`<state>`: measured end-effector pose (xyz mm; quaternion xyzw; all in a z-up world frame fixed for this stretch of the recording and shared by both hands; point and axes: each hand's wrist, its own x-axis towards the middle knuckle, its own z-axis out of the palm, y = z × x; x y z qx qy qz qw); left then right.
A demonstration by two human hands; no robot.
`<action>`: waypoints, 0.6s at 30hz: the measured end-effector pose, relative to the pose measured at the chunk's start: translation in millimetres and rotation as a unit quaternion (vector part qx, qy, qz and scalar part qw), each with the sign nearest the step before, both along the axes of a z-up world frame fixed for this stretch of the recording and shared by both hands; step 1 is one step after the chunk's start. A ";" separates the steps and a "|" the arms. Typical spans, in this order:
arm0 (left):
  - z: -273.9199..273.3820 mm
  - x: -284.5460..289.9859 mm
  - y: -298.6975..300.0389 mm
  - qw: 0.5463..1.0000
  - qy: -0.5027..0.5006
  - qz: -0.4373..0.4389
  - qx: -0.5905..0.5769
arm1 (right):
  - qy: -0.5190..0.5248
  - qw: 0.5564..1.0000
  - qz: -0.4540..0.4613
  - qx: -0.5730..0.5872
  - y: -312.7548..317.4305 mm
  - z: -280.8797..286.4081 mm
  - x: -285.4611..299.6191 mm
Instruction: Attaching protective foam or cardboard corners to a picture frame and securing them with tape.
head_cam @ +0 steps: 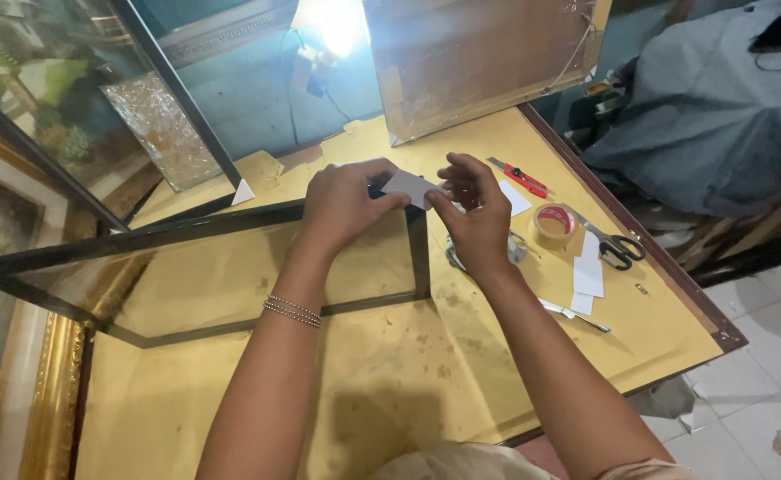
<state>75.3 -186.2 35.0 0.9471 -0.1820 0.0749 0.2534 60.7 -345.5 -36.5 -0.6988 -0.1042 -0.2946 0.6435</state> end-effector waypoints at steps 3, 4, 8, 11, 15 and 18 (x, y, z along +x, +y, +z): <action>-0.4 -0.1 -1.3 1.000 -0.006 0.012 -0.011 | -0.028 0.998 -0.058 0.004 1.9 -0.1 -8.0; 1.9 -1.2 -2.0 1.000 -0.005 0.012 -0.011 | -0.027 0.998 -0.058 0.005 3.8 -7.2 -8.9; 6.3 -4.2 -3.7 0.999 0.001 0.015 -0.030 | -0.118 0.963 -0.183 -0.161 16.3 -25.7 -22.7; 4.8 -2.6 -4.1 0.999 -0.004 0.015 -0.036 | -0.071 0.952 -0.137 -0.265 28.1 -32.9 -31.1; -0.9 2.6 0.6 0.999 -0.020 -0.011 -0.028 | -0.001 0.975 -0.023 -0.219 38.8 -28.5 -32.3; -2.0 0.6 1.4 0.999 -0.012 -0.021 -0.036 | 0.038 0.999 0.017 -0.029 39.4 -32.0 -29.8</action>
